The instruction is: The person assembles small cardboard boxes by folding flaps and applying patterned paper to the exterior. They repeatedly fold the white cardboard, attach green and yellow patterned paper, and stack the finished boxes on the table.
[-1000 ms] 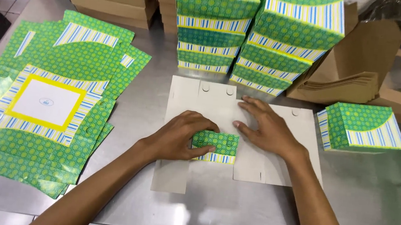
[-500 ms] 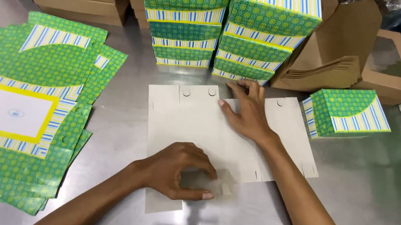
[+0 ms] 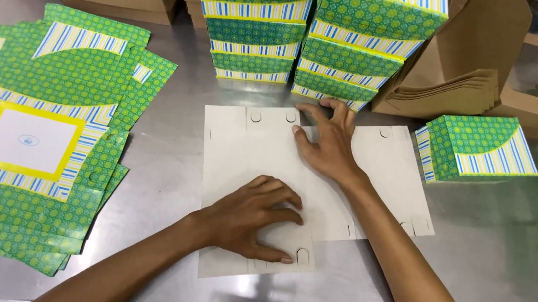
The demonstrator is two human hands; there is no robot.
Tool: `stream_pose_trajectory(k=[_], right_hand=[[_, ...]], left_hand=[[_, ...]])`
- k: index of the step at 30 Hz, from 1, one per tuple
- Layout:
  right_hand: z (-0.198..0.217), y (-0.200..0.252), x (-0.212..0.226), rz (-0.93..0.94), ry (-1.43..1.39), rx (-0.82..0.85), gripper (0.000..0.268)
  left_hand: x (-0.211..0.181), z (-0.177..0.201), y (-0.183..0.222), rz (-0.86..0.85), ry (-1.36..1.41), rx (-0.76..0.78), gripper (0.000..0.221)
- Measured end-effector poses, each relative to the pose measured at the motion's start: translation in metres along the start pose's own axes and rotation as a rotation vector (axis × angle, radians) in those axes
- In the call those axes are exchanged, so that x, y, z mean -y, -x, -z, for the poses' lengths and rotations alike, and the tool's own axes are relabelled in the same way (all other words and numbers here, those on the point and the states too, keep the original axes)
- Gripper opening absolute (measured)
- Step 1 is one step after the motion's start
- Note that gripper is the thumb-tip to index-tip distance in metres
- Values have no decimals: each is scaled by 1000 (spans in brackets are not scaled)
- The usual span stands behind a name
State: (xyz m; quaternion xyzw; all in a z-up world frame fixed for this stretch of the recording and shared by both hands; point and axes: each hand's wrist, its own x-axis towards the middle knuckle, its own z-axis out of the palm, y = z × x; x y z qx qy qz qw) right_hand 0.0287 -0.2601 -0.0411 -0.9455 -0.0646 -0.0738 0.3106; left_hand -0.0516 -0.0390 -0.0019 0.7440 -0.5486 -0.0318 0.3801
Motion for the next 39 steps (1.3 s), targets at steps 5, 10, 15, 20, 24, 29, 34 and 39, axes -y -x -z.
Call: stream_pose_trajectory(k=[5, 10, 15, 20, 24, 29, 34, 39], right_hand=[[1, 0, 11, 45, 85, 0, 50], [5, -4, 9, 78, 154, 19, 47], [6, -5, 4, 99, 69, 14, 37], [21, -6, 12, 108, -140, -59, 44], [29, 2, 14, 175, -304, -48, 38], [40, 9, 14, 268, -262, 12, 19], [48, 11, 14, 312, -161, 75, 22], [64, 16, 26, 301, -158, 346, 34]], left_hand=[[1, -2, 3, 13, -1, 39, 56], [2, 2, 2, 6, 11, 51, 55], [3, 2, 0, 39, 26, 97, 57], [1, 6, -2, 57, 41, 116, 58], [3, 12, 0, 74, 94, 115, 57], [7, 13, 0, 63, -63, 34, 88], [10, 6, 3, 90, -277, -29, 105], [12, 1, 3, 112, -461, -9, 97]])
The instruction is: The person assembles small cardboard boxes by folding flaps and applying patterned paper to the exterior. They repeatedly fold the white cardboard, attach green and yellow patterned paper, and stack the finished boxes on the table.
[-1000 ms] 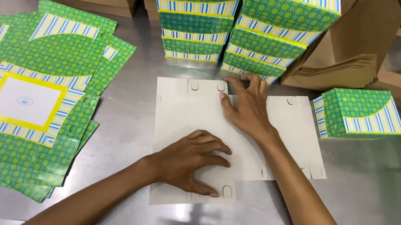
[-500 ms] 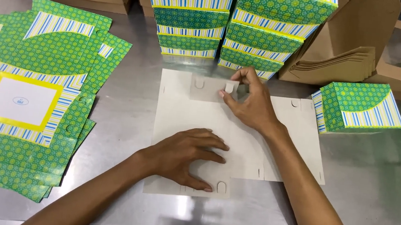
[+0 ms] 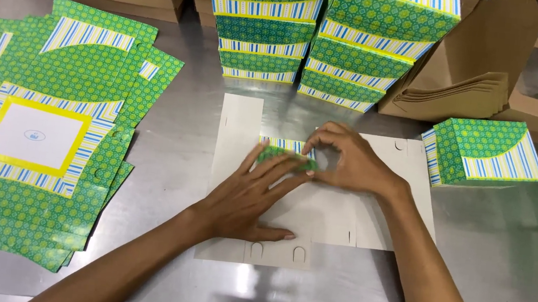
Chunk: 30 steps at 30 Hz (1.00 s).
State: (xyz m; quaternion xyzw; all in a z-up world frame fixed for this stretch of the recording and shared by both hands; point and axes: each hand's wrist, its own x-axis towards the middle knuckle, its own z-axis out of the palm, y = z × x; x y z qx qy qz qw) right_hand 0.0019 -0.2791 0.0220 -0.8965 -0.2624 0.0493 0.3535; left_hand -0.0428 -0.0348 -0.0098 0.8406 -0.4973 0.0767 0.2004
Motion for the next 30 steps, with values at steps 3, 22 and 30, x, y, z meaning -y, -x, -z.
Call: stream_pose_trajectory(k=[3, 22, 30], right_hand=[[16, 1, 16, -27, -104, 99, 34], [-25, -16, -29, -278, 189, -258, 37], [-46, -41, -25, -219, 221, -238, 42]], left_hand=[[2, -8, 3, 6, 5, 30, 96], [-6, -10, 2, 51, 49, 117, 79], [-4, -8, 1, 66, 61, 164, 81]])
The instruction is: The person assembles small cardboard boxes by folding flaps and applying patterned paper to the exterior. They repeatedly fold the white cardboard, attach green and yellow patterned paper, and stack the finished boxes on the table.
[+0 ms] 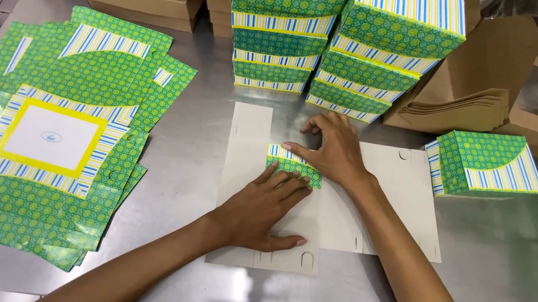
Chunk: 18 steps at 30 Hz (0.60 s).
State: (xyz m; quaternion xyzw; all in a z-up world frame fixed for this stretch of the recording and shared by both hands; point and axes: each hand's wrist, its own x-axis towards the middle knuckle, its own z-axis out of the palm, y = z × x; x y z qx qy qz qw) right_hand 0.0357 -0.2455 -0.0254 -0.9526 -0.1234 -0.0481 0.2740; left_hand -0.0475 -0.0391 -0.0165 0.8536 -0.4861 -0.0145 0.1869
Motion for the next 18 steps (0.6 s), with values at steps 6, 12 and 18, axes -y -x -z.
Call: stream_pose_trajectory(k=[6, 12, 18], right_hand=[[-5, -13, 21, 49, 19, 63, 43], [6, -10, 22, 3, 46, 101, 46], [39, -1, 17, -74, 148, 168, 43]], left_hand=[[1, -3, 0, 2, -21, -10, 80], [2, -6, 0, 12, -24, -22, 79], [0, -1, 1, 6, 12, -68, 77]])
